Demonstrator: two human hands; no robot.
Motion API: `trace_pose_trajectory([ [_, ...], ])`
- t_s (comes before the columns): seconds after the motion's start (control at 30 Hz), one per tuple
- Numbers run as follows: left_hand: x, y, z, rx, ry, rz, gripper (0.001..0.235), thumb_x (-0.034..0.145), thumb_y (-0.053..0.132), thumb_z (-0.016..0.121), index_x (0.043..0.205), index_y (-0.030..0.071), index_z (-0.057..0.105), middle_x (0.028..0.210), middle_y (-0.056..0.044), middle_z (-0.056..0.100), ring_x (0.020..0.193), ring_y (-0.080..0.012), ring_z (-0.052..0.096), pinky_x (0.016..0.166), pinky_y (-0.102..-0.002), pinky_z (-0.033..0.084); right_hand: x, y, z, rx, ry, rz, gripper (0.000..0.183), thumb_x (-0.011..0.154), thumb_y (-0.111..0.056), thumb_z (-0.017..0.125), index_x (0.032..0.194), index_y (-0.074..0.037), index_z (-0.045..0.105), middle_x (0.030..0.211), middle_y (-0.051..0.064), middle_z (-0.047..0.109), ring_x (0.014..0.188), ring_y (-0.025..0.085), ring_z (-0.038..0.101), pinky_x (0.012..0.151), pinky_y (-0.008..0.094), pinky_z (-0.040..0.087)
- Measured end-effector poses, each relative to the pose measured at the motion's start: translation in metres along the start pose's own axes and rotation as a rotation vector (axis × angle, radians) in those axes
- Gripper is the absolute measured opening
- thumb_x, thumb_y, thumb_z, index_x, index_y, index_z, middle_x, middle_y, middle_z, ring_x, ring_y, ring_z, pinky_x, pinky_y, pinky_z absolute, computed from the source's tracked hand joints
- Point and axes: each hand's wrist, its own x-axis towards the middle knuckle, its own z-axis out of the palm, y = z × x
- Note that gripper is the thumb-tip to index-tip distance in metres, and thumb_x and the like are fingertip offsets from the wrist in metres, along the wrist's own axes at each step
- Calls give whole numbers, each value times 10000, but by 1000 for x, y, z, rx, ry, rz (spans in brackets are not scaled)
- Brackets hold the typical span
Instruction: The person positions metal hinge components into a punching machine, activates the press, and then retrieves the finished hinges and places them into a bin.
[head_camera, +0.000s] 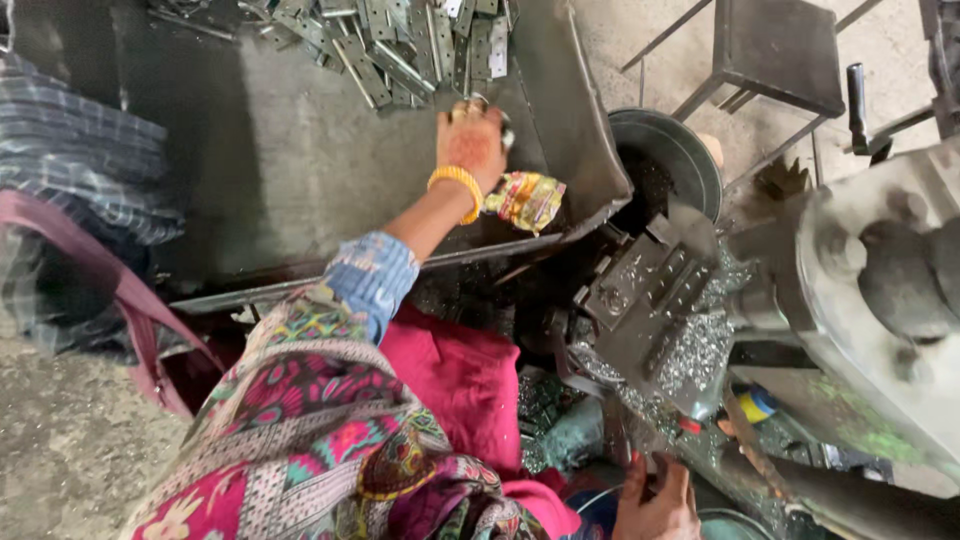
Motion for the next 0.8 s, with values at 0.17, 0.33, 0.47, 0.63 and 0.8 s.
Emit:
trace_pose_trajectory([
  [0.17,150,-45,84,493,80,74,767,773,508,549,1337,-8,616,1376,-223,588,1324,-404,501,1128,-613,321,59,52,54,-86,7,44,267,944,-334,728,1102,-121,698,892,145,746,720,288,731,674,434,576],
  [0.33,184,-60,152,638,-132,-59,409,944,248,504,1241,3,642,1302,-246,633,1202,-452,609,903,-629,521,81,28,52,-189,-22,54,316,950,-412,670,1139,-160,685,938,152,753,763,344,726,680,482,559],
  [0.47,119,-84,192,654,116,5,235,871,179,513,1032,68,644,1110,-180,667,1043,-345,673,807,-478,562,57,-13,19,-309,-73,48,360,954,-475,623,1170,-192,674,974,158,758,798,388,723,686,520,546],
  [0.63,-4,-102,110,500,12,-18,216,862,215,580,1018,105,680,1046,-161,689,1012,-329,678,857,-434,548,3,-73,-35,-468,-167,58,418,959,-554,564,1207,-231,660,1020,165,765,842,443,718,693,567,529],
  [0.8,-71,-35,-46,110,-120,-112,281,860,308,666,1058,126,747,1041,-173,722,1026,-359,681,933,-451,535,-15,-79,-40,-425,-206,30,513,976,-584,564,1306,-193,595,949,222,746,855,468,710,721,571,530],
])
